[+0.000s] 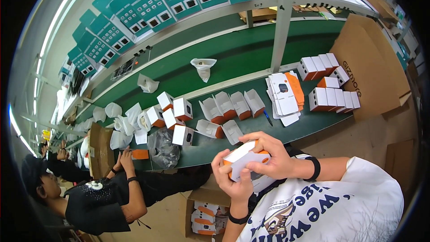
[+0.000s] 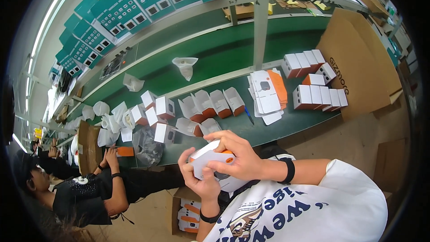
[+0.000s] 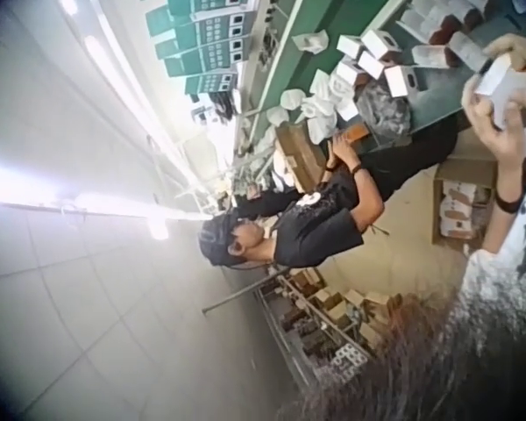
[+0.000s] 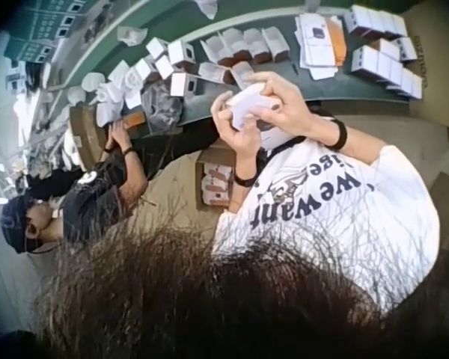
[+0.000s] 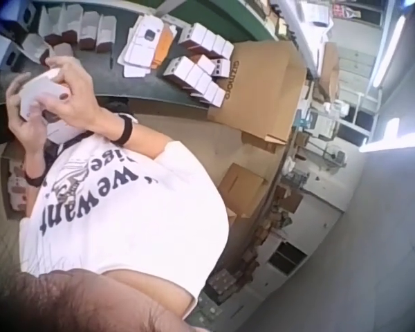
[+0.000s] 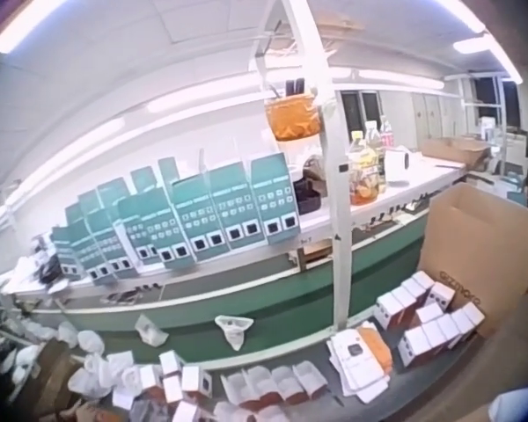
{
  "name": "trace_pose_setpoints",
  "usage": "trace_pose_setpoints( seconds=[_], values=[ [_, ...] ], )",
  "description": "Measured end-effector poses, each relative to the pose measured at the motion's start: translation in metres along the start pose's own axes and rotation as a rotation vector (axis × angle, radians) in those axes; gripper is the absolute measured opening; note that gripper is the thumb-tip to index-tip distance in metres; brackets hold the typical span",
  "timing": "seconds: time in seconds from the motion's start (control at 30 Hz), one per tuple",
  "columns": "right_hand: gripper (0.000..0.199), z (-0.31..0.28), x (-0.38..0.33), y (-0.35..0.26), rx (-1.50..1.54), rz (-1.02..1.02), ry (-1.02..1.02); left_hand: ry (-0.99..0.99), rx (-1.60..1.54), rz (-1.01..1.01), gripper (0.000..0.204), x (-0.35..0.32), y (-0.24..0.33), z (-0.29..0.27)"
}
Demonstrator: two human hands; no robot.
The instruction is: The person folds a box, places a manual and a speaker inside, and then sets the finished box into a larger cardboard container.
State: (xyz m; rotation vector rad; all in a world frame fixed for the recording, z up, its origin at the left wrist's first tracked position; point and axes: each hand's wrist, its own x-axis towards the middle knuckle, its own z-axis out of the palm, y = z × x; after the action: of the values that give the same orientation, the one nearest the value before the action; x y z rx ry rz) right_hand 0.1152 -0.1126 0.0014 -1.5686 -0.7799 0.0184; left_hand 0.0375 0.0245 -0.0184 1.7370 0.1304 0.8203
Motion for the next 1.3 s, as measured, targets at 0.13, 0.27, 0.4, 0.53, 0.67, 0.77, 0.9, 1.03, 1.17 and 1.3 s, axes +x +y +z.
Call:
trace_pose_setpoints(
  seconds=[0.13, 0.27, 0.4, 0.53, 0.67, 0.77, 0.9, 1.03, 1.17, 1.3],
  values=[
    [0.03, -0.009, 0.012, -0.011, 0.091, 0.09, -0.041, 0.0, 0.127, 0.167, 0.057, 0.001, 0.004, 0.004],
    [0.034, -0.01, 0.019, -0.009, 0.357, 0.272, -0.031, 0.066, 0.138, 0.371, 0.08, 0.009, 0.005, 0.016],
    [0.068, -0.024, 0.032, -0.008, 0.59, 0.472, -0.108, -0.001, 0.31, 0.445, 0.077, 0.018, 0.008, 0.018],
    [0.075, -0.03, 0.037, -0.006, 0.687, 0.635, -0.194, -0.095, 0.442, 0.503, 0.072, 0.018, 0.003, 0.013],
    [0.074, -0.03, 0.036, 0.009, 0.527, 0.496, -0.257, -0.108, 0.48, 0.497, 0.063, 0.021, 0.003, 0.013],
    [0.07, -0.034, 0.041, 0.016, 0.625, 0.36, -0.267, -0.052, 0.509, 0.43, 0.059, 0.025, 0.005, 0.014],
    [0.062, -0.033, 0.043, 0.016, 0.535, 0.353, -0.383, 0.054, 0.408, 0.377, 0.055, 0.019, -0.008, 0.009],
    [0.055, -0.027, 0.039, 0.023, 0.504, 0.462, -0.391, 0.015, 0.511, 0.488, 0.058, 0.015, -0.003, 0.01],
    [0.054, -0.027, 0.042, 0.019, 0.493, 0.398, -0.396, -0.028, 0.527, 0.559, 0.059, 0.013, -0.003, 0.006],
    [0.06, -0.024, 0.04, 0.033, 0.506, 0.4, -0.404, -0.033, 0.516, 0.539, 0.058, 0.01, -0.009, 0.005]
  ],
)
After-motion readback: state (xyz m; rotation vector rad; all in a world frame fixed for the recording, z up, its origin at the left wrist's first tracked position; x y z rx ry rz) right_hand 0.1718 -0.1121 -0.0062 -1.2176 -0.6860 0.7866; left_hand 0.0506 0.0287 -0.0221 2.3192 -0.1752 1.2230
